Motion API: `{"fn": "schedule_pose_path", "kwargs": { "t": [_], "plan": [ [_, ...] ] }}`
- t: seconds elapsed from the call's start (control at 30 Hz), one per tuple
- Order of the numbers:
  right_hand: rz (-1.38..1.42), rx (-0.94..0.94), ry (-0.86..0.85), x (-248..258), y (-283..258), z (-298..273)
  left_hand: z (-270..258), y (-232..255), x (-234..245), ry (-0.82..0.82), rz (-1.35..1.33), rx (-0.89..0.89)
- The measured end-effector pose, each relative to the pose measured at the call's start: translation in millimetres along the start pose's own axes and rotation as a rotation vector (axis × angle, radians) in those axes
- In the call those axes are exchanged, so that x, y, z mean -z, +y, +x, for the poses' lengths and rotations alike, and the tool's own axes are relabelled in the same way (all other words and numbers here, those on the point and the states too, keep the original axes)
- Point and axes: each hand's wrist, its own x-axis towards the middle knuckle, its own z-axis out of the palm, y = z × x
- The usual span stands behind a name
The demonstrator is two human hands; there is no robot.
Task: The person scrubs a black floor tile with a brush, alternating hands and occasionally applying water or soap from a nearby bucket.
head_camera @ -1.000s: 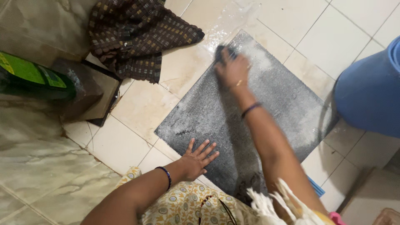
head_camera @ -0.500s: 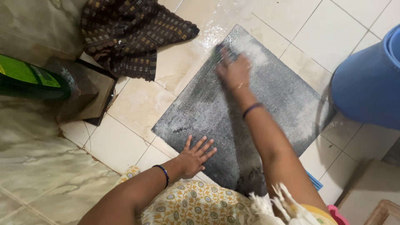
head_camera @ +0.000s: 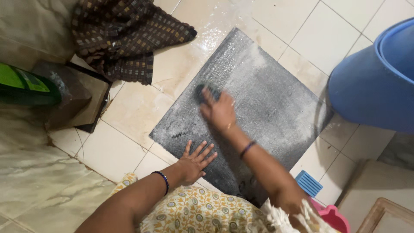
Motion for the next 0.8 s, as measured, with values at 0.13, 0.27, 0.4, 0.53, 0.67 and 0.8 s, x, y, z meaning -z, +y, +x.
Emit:
{"fn": "schedule_pose_path", "kwargs": {
  "t": [0.13, 0.27, 0.4, 0.53, 0.67, 0.8],
  "plan": [
    [-0.071, 0.205, 0.048, -11, -19, -51, 0, 4, 4, -0.037, -0.010, 0.047],
    [-0.068, 0.251, 0.035, 18, 23, -9, 2, 3, 2, -0.016, -0.023, 0.037],
    [0.701, -0.587, 0.102, 69, 66, 81, 6, 0, 0, -0.041, -0.031, 0.045],
    [0.010, -0.515, 0.155, 110, 110, 136, 7, -3, -2, -0.026, -0.045, 0.023],
    [-0.107, -0.497, 0.080, 97, 109, 131, 3, -4, -3, -0.001, -0.057, 0.004],
    [0.060, -0.347, 0.257, 43, 64, 49, 1, -2, -2, -0.006, -0.059, 0.007]
  ]
}}
